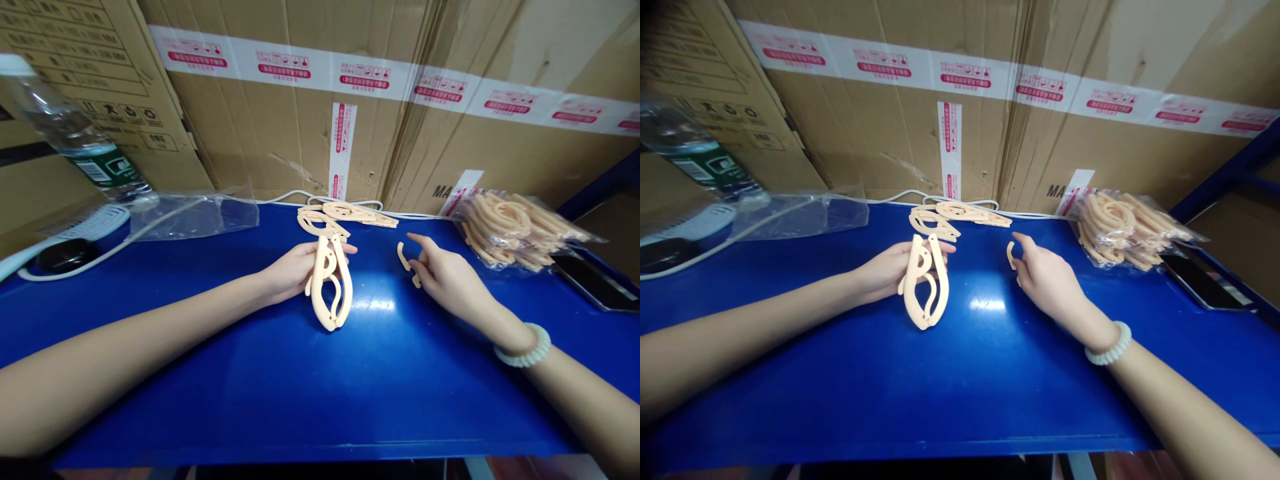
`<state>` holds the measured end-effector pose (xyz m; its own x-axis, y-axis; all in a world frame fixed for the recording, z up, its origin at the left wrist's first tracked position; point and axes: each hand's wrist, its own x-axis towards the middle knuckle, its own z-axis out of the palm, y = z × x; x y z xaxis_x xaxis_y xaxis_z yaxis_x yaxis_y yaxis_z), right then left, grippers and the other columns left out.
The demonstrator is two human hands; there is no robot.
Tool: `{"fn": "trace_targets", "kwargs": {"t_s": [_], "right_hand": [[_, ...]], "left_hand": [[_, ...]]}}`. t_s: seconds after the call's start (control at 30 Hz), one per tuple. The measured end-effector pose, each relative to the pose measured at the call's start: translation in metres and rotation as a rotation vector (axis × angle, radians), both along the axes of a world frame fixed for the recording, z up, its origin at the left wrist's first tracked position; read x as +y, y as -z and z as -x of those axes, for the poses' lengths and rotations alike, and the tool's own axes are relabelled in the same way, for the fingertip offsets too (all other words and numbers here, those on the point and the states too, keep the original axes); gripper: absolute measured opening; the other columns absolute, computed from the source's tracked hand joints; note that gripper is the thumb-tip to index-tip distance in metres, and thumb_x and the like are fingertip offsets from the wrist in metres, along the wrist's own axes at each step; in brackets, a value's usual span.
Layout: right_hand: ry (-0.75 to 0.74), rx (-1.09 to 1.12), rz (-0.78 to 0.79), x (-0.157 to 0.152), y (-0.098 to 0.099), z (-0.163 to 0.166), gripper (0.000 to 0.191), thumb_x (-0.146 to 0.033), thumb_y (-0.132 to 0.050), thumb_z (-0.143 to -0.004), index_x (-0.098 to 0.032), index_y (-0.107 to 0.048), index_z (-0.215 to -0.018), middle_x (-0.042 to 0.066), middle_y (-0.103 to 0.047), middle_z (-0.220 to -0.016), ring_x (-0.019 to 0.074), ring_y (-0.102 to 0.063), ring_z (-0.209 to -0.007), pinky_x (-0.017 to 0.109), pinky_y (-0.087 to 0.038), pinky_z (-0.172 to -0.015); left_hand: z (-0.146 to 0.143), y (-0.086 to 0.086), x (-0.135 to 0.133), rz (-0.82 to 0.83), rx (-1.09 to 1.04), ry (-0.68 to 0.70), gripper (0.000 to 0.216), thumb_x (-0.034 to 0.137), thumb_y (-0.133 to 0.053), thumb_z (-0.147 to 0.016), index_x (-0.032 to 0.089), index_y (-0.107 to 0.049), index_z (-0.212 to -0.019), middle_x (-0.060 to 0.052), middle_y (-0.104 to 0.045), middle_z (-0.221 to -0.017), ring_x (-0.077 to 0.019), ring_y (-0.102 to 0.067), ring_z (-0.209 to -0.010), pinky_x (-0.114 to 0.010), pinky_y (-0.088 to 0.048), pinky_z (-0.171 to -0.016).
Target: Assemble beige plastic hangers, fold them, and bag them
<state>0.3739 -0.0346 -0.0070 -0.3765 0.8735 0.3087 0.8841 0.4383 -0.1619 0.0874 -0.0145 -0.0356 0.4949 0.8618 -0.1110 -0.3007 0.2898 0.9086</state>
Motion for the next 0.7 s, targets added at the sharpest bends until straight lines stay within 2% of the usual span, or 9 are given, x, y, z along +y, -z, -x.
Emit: {"fn": "trace_targets", "kwargs": {"t_s": [0.1,0.17,0.23,0.37,0.47,0.6,0.7], "right_hand": [[-0.358,-0.005,-0.254,-0.027,-0.002,0.029,0.038,-0.016,-0.047,-0.102,-0.014,-0.051,-0.140,0.017,-0.066,-0.114,0.0306,-0.063,-0.101,0.045,-0.054,-0.084],[-0.587,-0.124,-0.334,-0.043,-0.002,0.047,0.033,-0.011,-0.047,-0.103,-0.015,-0.058,-0.133,0.016,-0.065,-0.121,0.0317,-0.060,-0.111,0.048,-0.052,-0.090],[-0.712,-0.184,-0.357,-0.052,0.001,0.057,0.027,-0.009,-0.047,-0.103,-0.013,-0.064,-0.123,0.014,-0.068,-0.119,0.0302,-0.059,-0.113,0.047,-0.050,-0.093],[-0.740,-0.142,-0.364,-0.052,0.007,0.058,0.020,-0.008,-0.050,-0.103,-0.013,-0.069,-0.106,0.010,-0.071,-0.110,0.0259,-0.061,-0.108,0.045,-0.048,-0.097],[-0.713,-0.158,-0.383,-0.048,0.009,0.055,0.022,-0.008,-0.048,-0.103,-0.014,-0.068,-0.098,0.010,-0.071,-0.111,0.0261,-0.059,-0.110,0.046,-0.045,-0.100],[-0.661,-0.211,-0.448,-0.048,0.008,0.054,0.028,-0.008,-0.042,-0.104,-0.016,-0.067,-0.094,0.010,-0.069,-0.107,0.0273,-0.057,-0.109,0.048,-0.041,-0.101],[-0.592,-0.297,-0.439,-0.048,0.009,0.054,0.030,-0.010,-0.038,-0.104,-0.016,-0.066,-0.095,0.010,-0.067,-0.098,0.0268,-0.056,-0.099,0.047,-0.039,-0.097]], "left_hand": [[-0.002,0.002,-0.003,-0.058,0.024,-0.007,0.022,0.015,-0.067,-0.086,0.016,-0.078,-0.104,-0.006,-0.075,-0.088,-0.0135,-0.068,-0.074,-0.024,-0.054,-0.071],[-0.003,0.004,-0.005,-0.106,0.054,-0.004,0.021,0.017,-0.068,-0.086,0.015,-0.077,-0.105,-0.007,-0.077,-0.091,-0.0155,-0.069,-0.077,-0.025,-0.054,-0.074],[-0.004,0.004,-0.006,-0.118,0.062,0.010,0.022,0.021,-0.069,-0.087,0.015,-0.076,-0.108,-0.009,-0.078,-0.094,-0.0183,-0.071,-0.083,-0.028,-0.055,-0.078],[-0.004,0.002,-0.009,-0.070,-0.038,0.010,0.040,0.046,-0.062,-0.094,0.014,-0.068,-0.118,-0.013,-0.078,-0.096,-0.0239,-0.073,-0.088,-0.038,-0.055,-0.087],[-0.005,0.001,-0.015,-0.166,0.005,0.054,0.053,0.062,-0.058,-0.093,0.015,-0.065,-0.116,-0.013,-0.077,-0.098,-0.0240,-0.073,-0.083,-0.039,-0.056,-0.085],[-0.006,0.001,-0.024,-0.414,0.256,0.150,0.040,0.053,-0.064,-0.093,0.014,-0.067,-0.102,-0.008,-0.074,-0.091,-0.0200,-0.070,-0.082,-0.031,-0.055,-0.078],[-0.006,0.003,-0.027,-0.444,0.300,0.166,0.039,0.051,-0.054,-0.099,0.013,-0.064,-0.098,-0.006,-0.073,-0.082,-0.0173,-0.069,-0.073,-0.028,-0.053,-0.069]]}}
